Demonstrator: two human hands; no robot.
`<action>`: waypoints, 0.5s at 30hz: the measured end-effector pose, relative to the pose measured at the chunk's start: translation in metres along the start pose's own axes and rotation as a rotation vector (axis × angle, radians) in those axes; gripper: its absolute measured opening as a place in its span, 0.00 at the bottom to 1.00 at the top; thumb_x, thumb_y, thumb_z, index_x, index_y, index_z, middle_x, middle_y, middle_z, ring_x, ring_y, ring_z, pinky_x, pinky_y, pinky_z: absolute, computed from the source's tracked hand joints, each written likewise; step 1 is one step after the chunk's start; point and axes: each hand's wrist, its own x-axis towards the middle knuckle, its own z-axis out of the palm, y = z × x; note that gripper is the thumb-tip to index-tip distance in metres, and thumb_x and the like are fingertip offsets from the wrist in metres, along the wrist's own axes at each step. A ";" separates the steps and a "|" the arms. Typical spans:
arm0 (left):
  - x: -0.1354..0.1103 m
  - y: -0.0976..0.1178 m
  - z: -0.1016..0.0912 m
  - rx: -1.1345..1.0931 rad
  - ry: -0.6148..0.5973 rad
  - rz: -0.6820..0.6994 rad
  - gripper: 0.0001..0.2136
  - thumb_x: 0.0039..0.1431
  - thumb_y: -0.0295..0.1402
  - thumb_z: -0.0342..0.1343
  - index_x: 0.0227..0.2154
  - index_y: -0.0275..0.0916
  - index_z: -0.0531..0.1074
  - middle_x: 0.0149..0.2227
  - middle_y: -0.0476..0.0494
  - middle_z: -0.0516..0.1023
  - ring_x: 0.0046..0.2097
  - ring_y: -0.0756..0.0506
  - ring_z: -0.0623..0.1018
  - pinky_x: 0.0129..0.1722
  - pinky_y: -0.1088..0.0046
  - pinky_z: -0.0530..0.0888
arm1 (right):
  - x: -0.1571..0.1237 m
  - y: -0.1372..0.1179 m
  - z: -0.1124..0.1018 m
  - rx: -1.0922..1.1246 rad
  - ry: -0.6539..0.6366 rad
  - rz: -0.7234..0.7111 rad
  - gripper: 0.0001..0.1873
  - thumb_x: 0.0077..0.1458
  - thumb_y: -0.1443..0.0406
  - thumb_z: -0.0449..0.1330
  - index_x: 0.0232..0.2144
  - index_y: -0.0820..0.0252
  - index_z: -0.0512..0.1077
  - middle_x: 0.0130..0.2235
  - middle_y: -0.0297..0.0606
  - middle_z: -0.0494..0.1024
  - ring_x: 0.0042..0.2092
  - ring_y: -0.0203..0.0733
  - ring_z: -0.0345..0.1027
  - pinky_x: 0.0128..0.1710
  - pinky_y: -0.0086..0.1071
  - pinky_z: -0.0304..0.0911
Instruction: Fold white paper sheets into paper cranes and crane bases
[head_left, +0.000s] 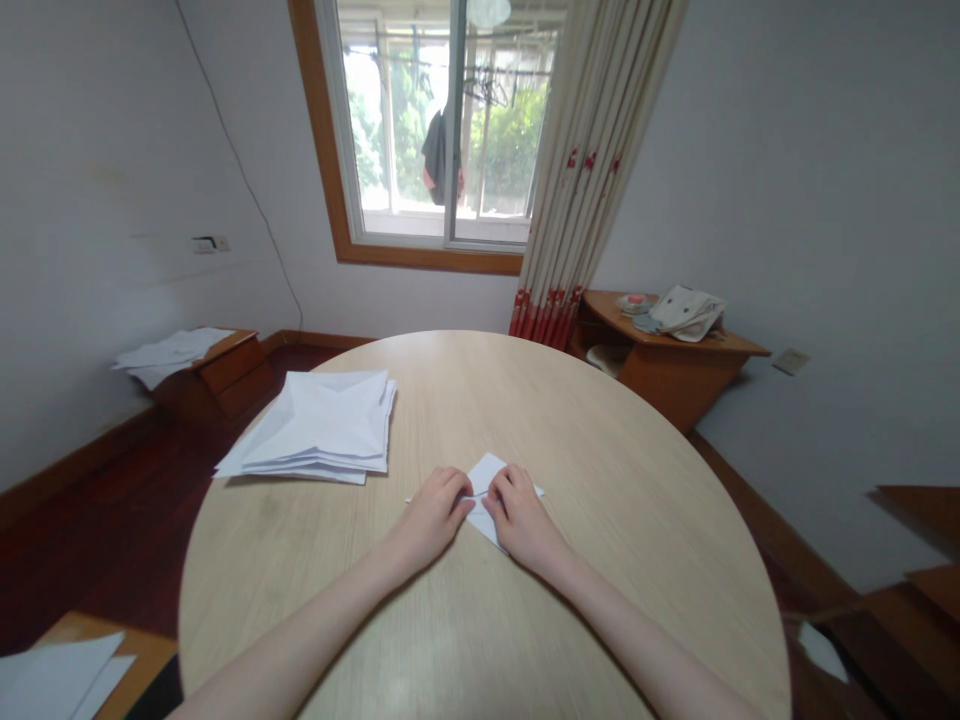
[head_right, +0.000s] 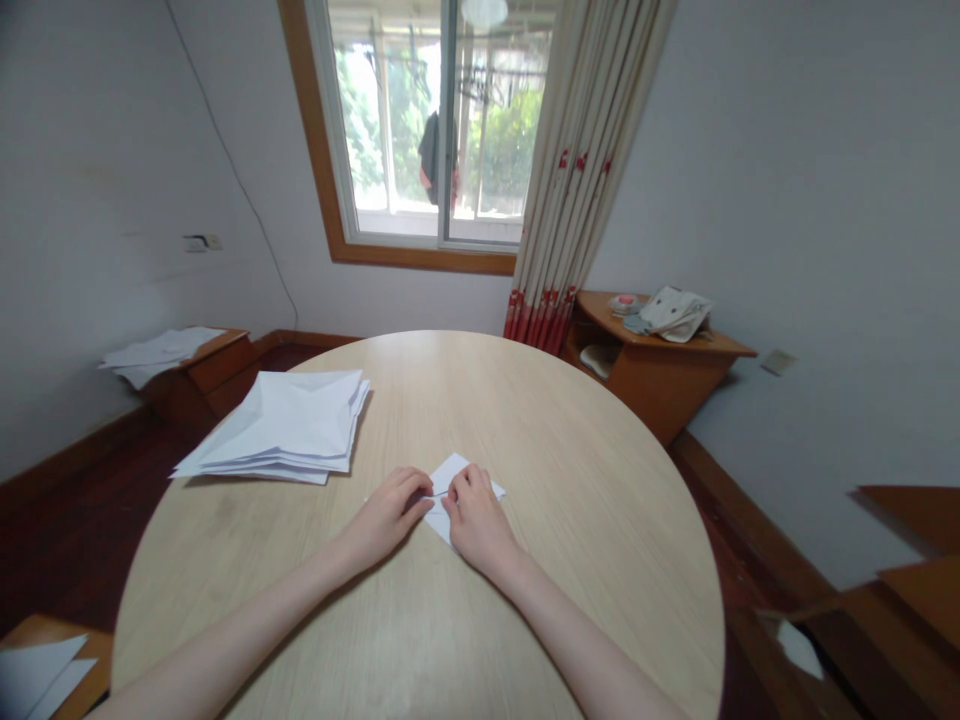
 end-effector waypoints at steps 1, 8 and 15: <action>0.000 0.001 0.000 0.027 -0.004 -0.005 0.03 0.61 0.26 0.51 0.34 0.38 0.69 0.38 0.43 0.74 0.43 0.43 0.72 0.44 0.66 0.70 | 0.000 -0.001 0.000 -0.010 -0.001 0.006 0.08 0.57 0.73 0.54 0.28 0.57 0.63 0.37 0.41 0.67 0.43 0.47 0.63 0.43 0.40 0.63; 0.001 0.004 -0.006 0.195 -0.030 -0.045 0.02 0.62 0.29 0.54 0.36 0.40 0.71 0.41 0.47 0.77 0.44 0.42 0.72 0.44 0.63 0.66 | 0.002 -0.003 -0.003 -0.111 -0.028 0.066 0.06 0.56 0.70 0.57 0.28 0.58 0.66 0.37 0.43 0.70 0.43 0.51 0.62 0.42 0.43 0.58; 0.005 -0.001 -0.011 0.101 -0.039 -0.088 0.01 0.58 0.29 0.59 0.34 0.41 0.73 0.41 0.49 0.78 0.45 0.43 0.72 0.45 0.65 0.65 | 0.003 -0.003 -0.006 -0.133 -0.058 0.121 0.05 0.56 0.68 0.59 0.28 0.58 0.67 0.39 0.39 0.72 0.46 0.49 0.64 0.42 0.41 0.53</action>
